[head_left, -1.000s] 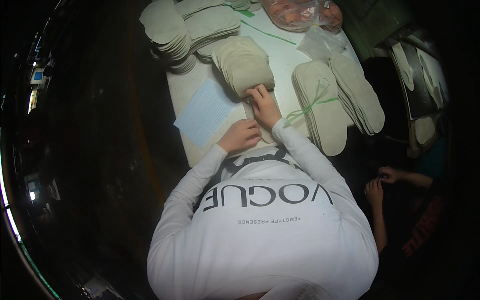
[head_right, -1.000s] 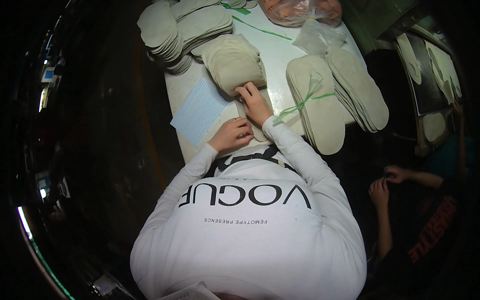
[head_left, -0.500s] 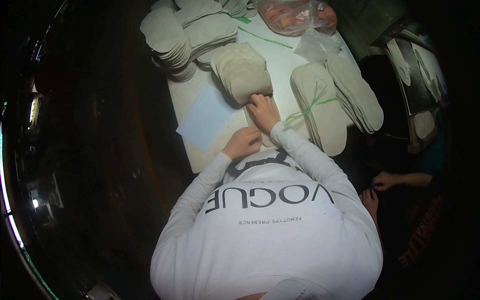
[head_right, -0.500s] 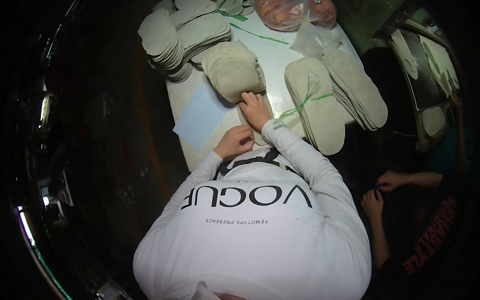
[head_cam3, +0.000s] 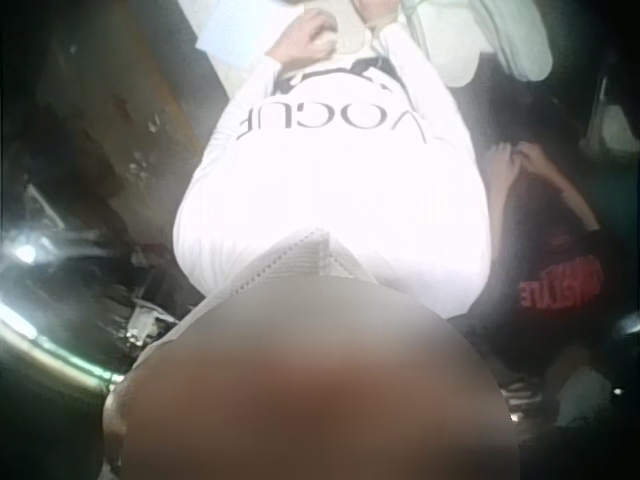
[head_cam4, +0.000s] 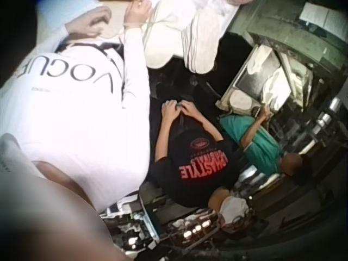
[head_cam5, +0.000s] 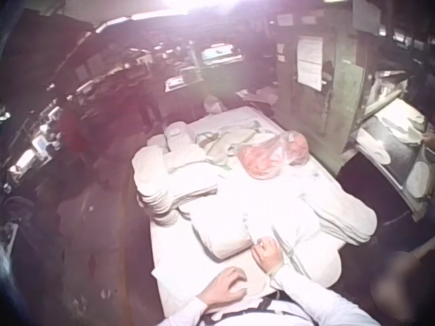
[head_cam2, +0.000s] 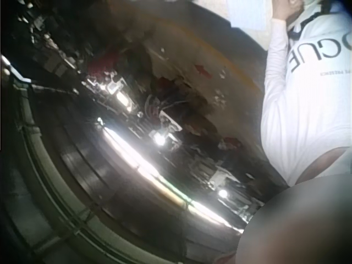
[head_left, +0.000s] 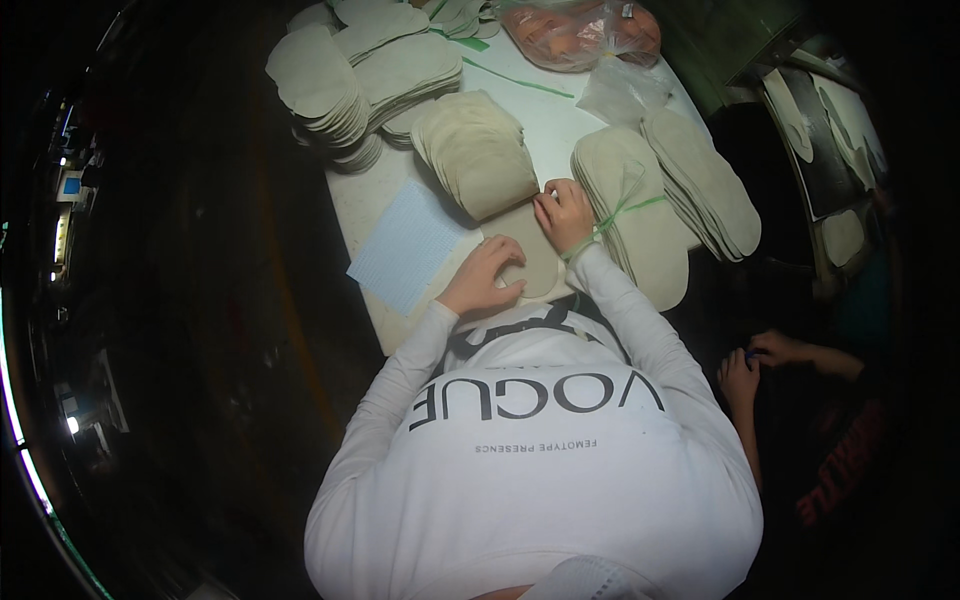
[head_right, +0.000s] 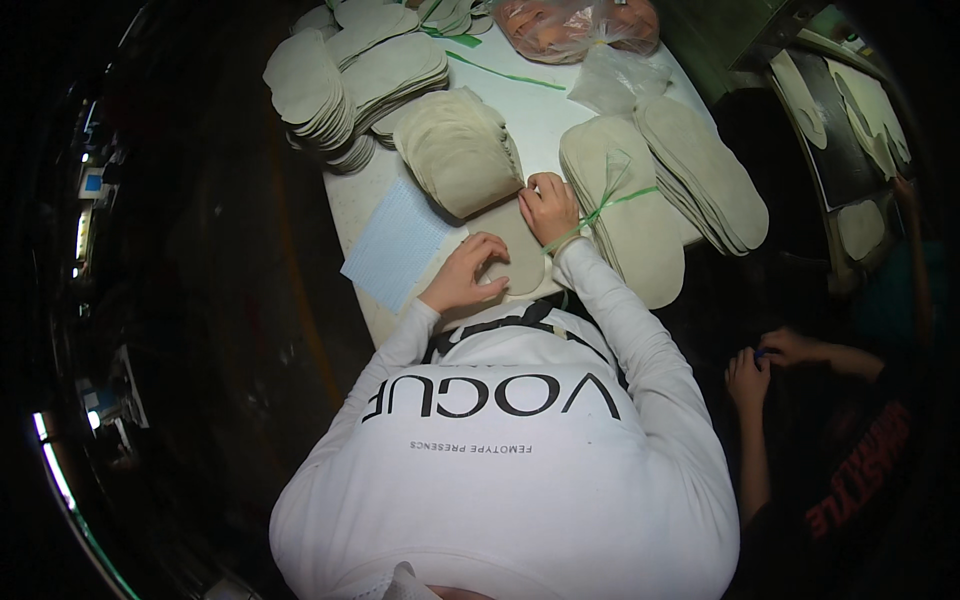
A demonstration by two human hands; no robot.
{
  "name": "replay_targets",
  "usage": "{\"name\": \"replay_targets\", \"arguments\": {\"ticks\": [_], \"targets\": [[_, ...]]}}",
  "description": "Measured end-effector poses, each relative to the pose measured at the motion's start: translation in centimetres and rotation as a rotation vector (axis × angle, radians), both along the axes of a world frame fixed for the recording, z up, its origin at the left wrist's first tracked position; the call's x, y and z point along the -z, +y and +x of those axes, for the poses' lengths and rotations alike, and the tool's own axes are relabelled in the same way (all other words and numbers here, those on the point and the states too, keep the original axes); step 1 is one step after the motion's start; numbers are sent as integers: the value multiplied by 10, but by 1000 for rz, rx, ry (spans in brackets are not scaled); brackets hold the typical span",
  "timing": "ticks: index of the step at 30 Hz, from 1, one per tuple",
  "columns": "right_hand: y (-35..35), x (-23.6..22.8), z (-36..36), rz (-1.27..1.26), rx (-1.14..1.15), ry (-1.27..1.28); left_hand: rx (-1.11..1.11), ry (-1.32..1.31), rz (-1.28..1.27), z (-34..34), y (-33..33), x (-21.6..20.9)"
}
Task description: The person stacks beige shoe insoles on a white table, inserts a blue grid sheet between layers, and ties the stack with a green plastic tie. The person repeats this process to create multiple tied bundles of insoles.
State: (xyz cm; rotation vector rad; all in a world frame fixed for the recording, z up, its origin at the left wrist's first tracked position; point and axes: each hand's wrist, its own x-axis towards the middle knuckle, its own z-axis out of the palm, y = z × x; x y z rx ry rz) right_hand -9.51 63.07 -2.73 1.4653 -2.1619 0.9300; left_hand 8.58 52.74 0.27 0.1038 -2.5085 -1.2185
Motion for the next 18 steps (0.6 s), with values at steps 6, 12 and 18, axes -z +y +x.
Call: {"name": "replay_targets", "arguments": {"ticks": [6, 12, 18], "targets": [[-7, 7, 0, 20, -57, -17, -160, -6, 350, -26, -29, -11], [15, -3, 8, 185, -123, -95, 289, -157, -291, -3, -18, -2], [33, -14, 9, 27, -12, -480, 284, -112, -280, -2, -14, 7]]}}
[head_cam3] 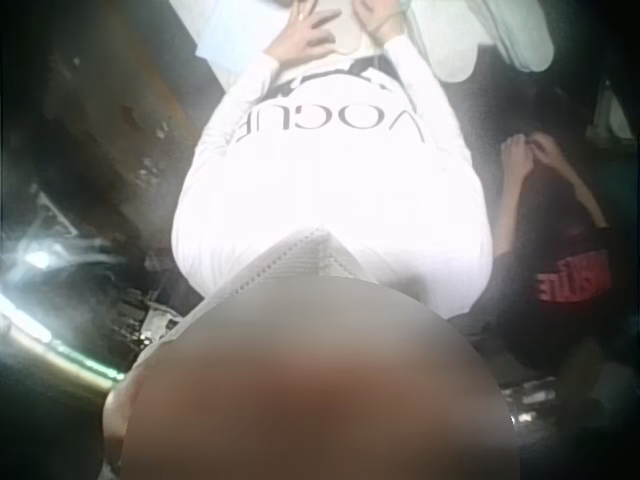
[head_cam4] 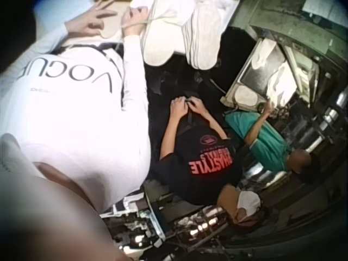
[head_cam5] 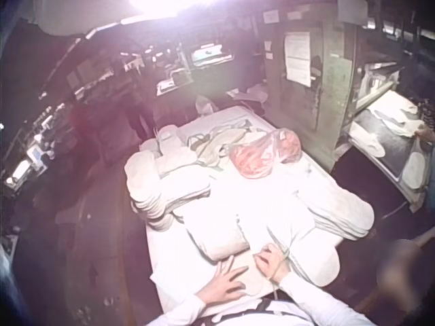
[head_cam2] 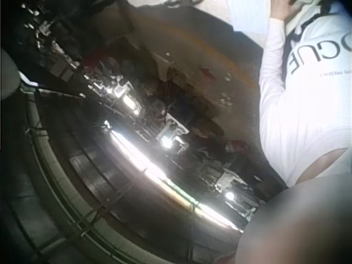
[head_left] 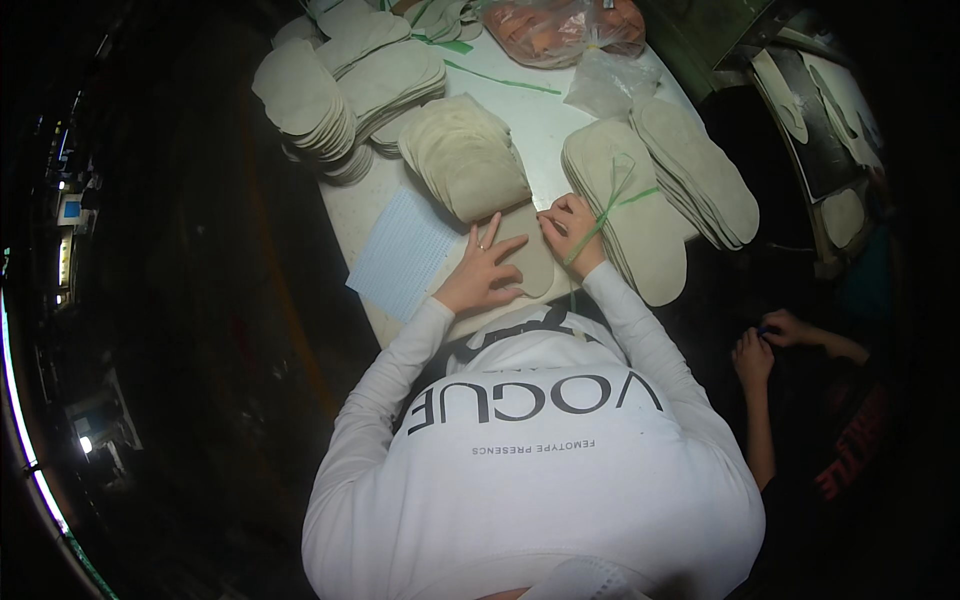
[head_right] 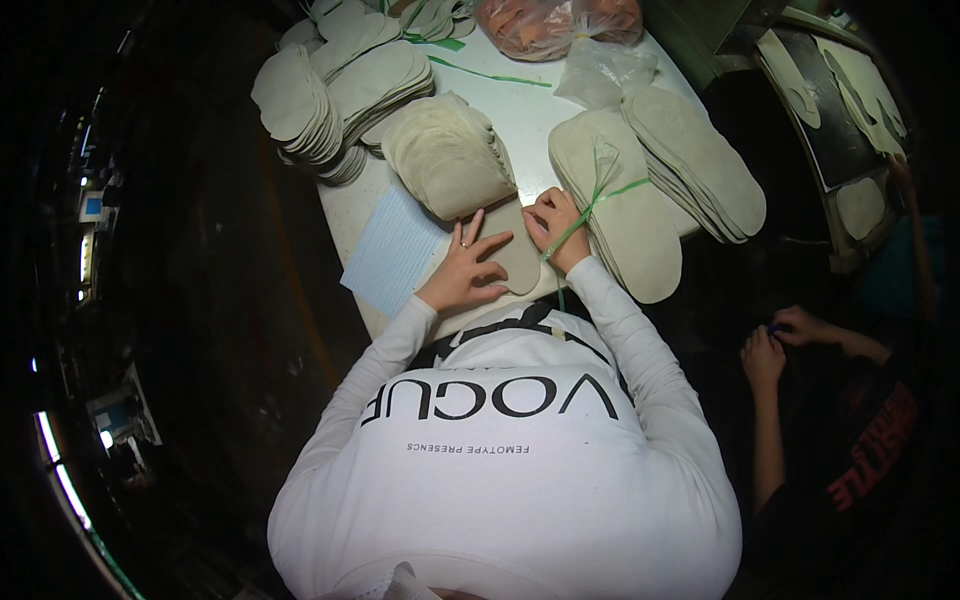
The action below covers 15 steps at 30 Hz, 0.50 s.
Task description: The person stacks beige shoe insoles on a white table, inserts a blue grid sheet between layers, and ties the stack with a green plastic tie. The person repeats this process to create multiple tied bundles of insoles.
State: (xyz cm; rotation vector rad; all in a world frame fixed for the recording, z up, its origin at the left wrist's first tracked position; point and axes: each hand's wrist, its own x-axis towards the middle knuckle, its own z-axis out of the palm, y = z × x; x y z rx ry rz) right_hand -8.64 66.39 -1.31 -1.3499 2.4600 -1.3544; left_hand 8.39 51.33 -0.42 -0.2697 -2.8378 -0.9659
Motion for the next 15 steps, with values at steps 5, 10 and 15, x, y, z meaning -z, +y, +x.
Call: {"name": "replay_targets", "arguments": {"ticks": [5, 10, 15], "targets": [[13, -10, -1, -86, 45, -348, -353, 122, 360, -15, -10, -29], [-16, -13, 23, -103, -366, -294, -824, 640, -129, -56, -71, -74], [-74, 2, 33, -157, -465, -103, -851, 684, -20, -66, -78, -73]]}}
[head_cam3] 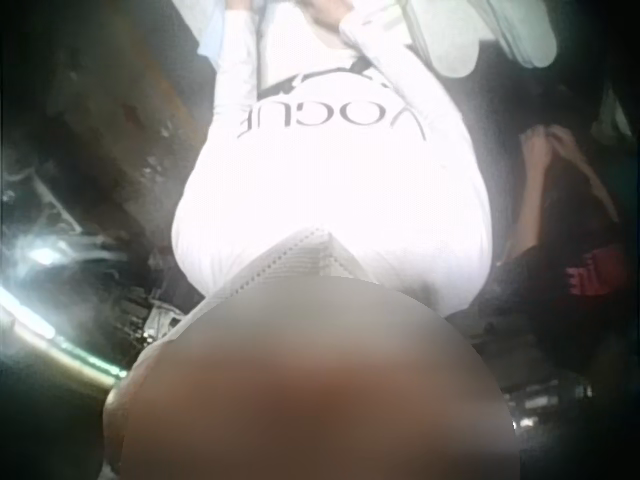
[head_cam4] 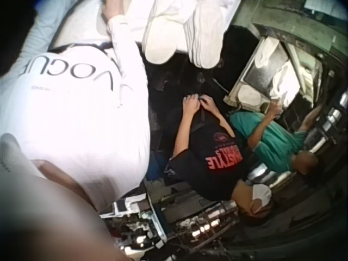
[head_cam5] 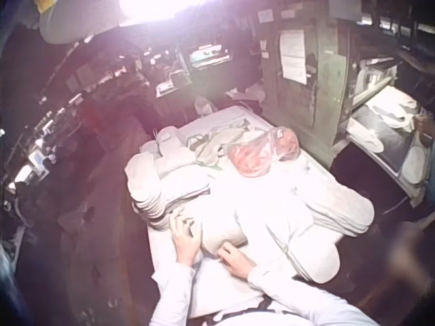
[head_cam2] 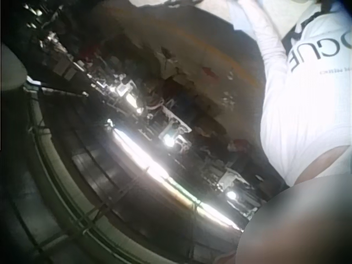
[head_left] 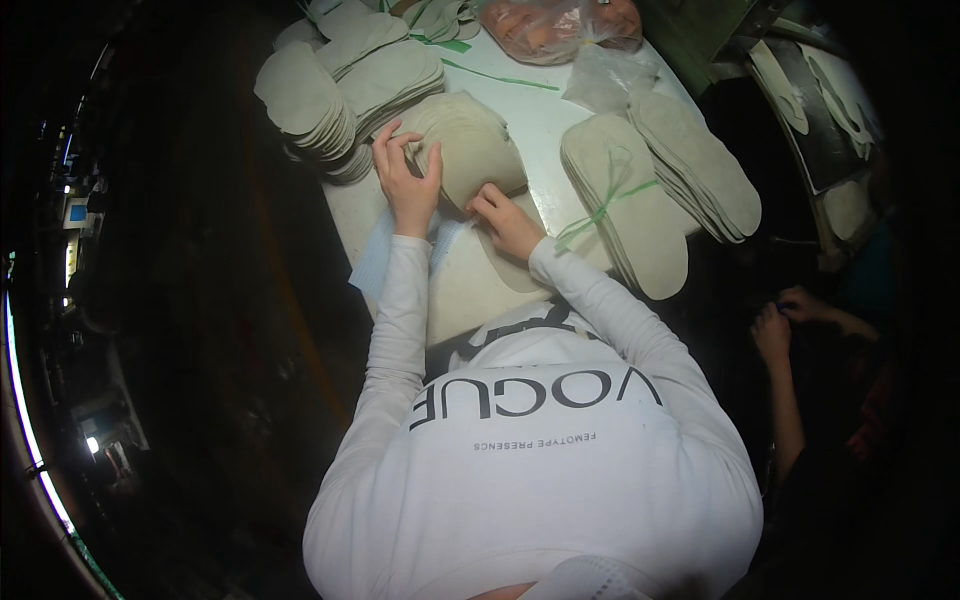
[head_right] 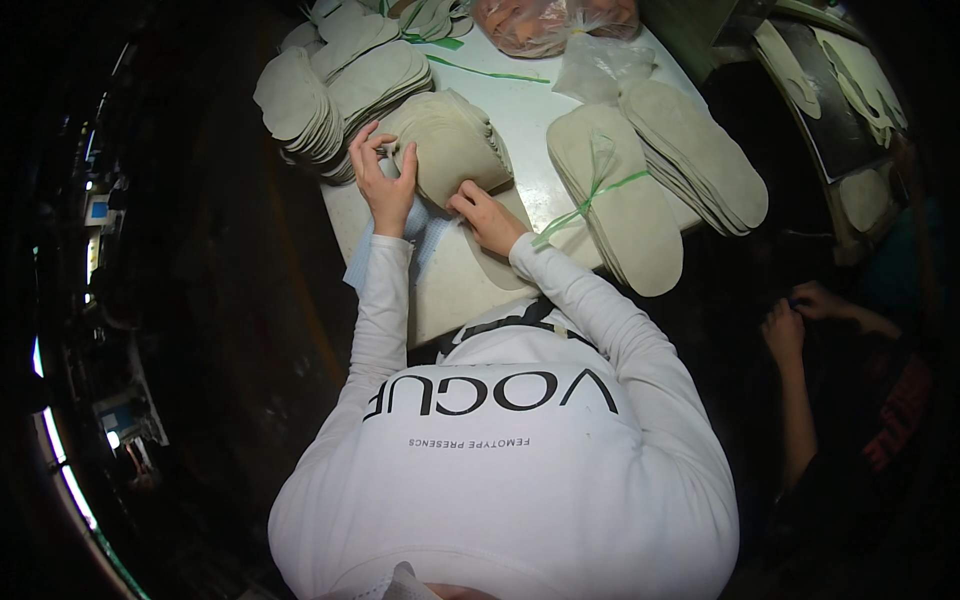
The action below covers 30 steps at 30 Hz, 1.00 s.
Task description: The person stacks beige shoe insoles on a white table, inserts a blue grid sheet between layers, and ties the stack with a green plastic tie. The person repeats this process to create multiple tied bundles of insoles.
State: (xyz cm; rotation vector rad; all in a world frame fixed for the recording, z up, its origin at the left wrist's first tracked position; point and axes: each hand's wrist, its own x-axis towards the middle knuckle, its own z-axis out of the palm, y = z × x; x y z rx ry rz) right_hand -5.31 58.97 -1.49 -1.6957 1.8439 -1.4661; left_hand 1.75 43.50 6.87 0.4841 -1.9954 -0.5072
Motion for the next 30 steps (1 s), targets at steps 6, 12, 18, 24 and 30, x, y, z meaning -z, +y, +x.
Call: {"name": "replay_targets", "arguments": {"ticks": [6, 12, 18, 24, 30], "targets": [[-1, 16, 1, 6, 10, 157, 183, -213, 294, 66, 40, 25], [-5, 20, 2, 95, 37, 272, 648, -520, 91, 98, 100, 82], [18, -14, -6, -63, 237, 38, 629, -445, 153, 77, 95, 67], [46, -40, -36, -217, 564, -385, 66, -21, 265, 40, 15, 44], [63, -21, -8, 109, 462, -780, 252, 131, 1446, -8, -68, 65]]}}
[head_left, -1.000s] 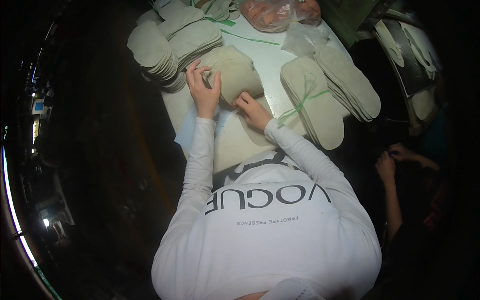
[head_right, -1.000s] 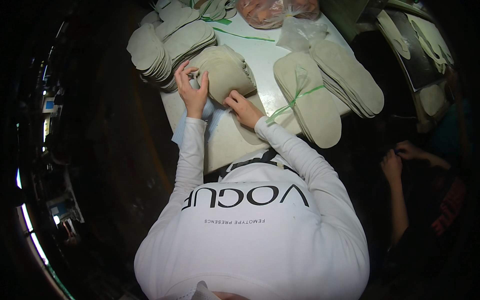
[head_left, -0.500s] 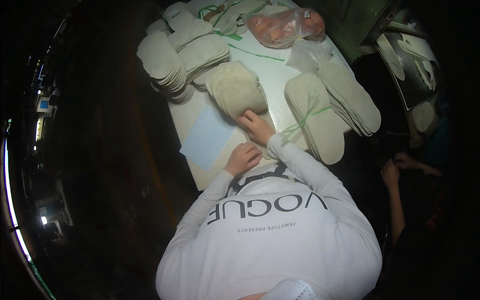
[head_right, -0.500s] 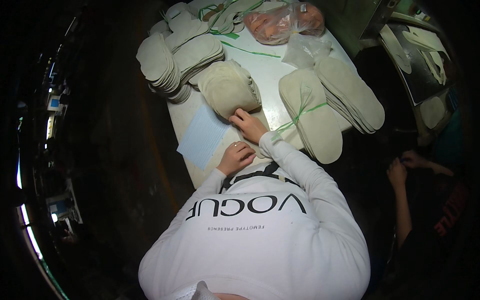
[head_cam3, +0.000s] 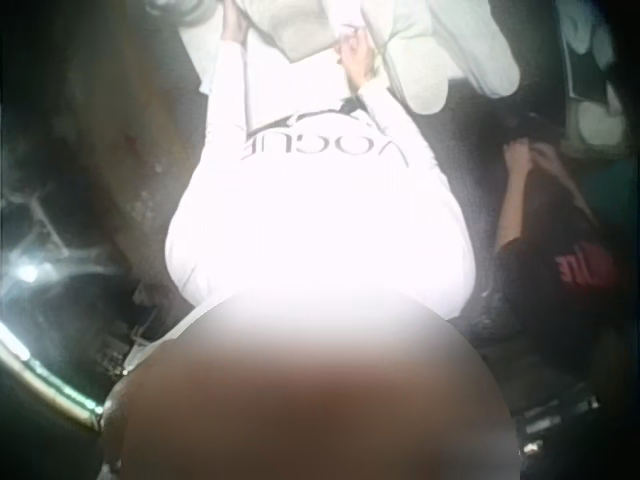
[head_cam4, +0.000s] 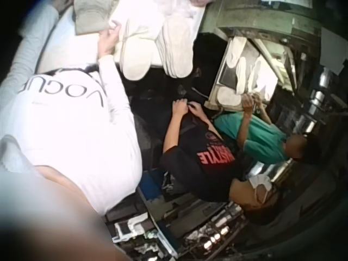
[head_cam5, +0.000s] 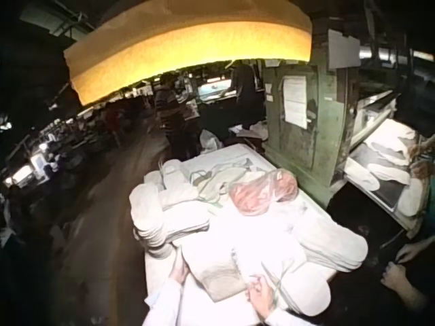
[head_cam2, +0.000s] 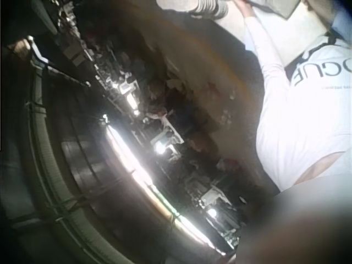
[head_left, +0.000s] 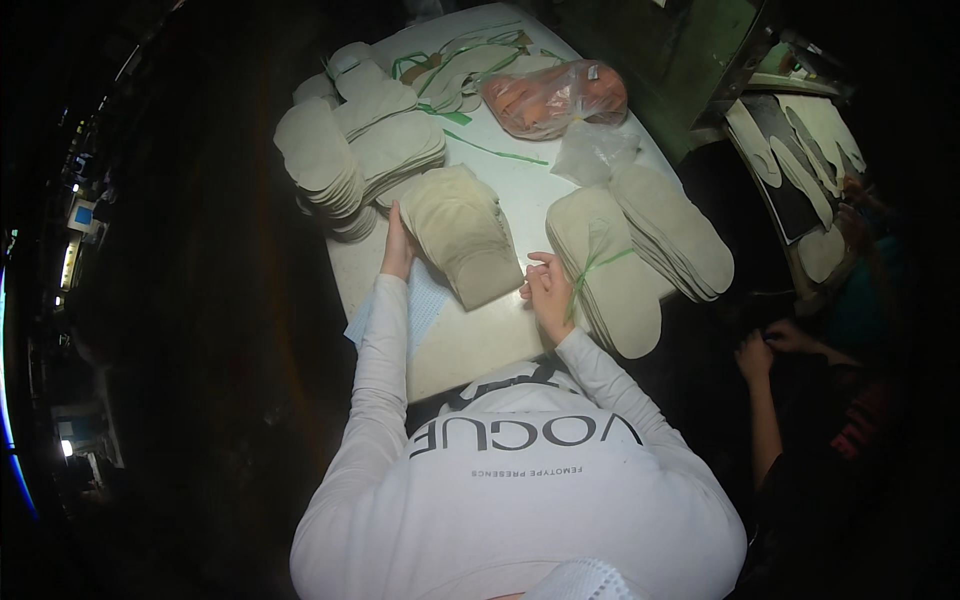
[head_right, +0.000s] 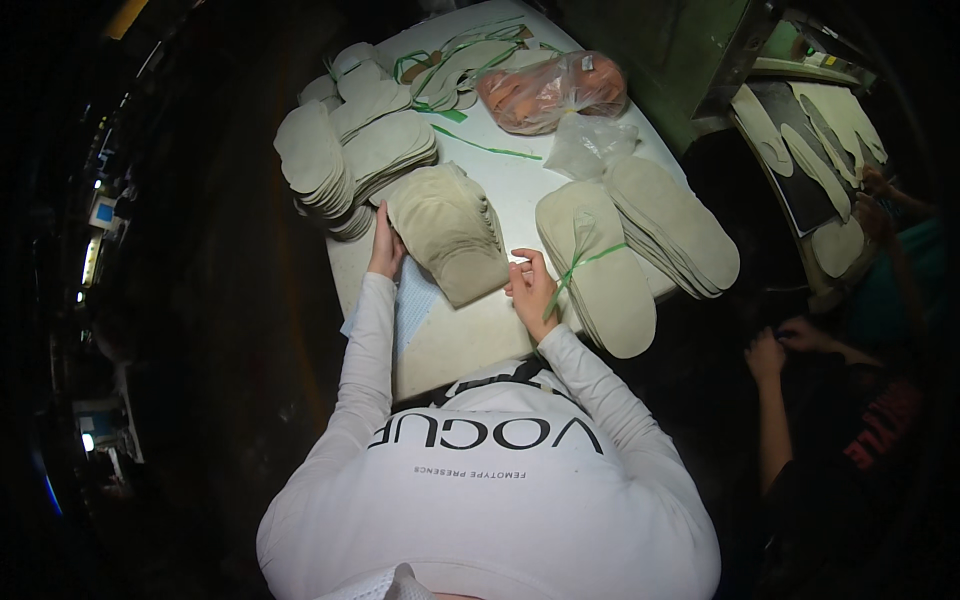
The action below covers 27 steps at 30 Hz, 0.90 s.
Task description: The person stacks beige shoe insoles on a white table, inserts a blue grid sheet between layers, and ties the stack with a green plastic tie. The person repeats this process to create multiple tied bundles of insoles.
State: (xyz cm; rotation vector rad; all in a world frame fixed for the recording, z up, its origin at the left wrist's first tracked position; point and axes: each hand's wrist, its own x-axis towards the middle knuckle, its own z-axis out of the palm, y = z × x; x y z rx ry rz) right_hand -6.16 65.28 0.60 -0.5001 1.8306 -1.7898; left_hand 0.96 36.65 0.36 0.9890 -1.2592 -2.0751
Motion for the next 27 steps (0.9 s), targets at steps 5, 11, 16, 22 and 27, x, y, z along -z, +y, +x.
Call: {"name": "replay_targets", "arguments": {"ticks": [5, 11, 16, 22, 27], "targets": [[10, 22, 12, 119, -72, 525, 51, 170, 234, -17, -10, -9], [5, 24, -5, 36, -121, 617, 2, 153, 277, -20, -9, -12], [6, 15, -17, 109, -141, 883, -18, 188, 274, -21, -17, 4], [-12, 9, -26, 44, -338, 738, -52, 214, 283, -22, -25, 23], [23, 1, -17, 205, -508, 305, -41, 232, 268, -20, -21, 23]]}}
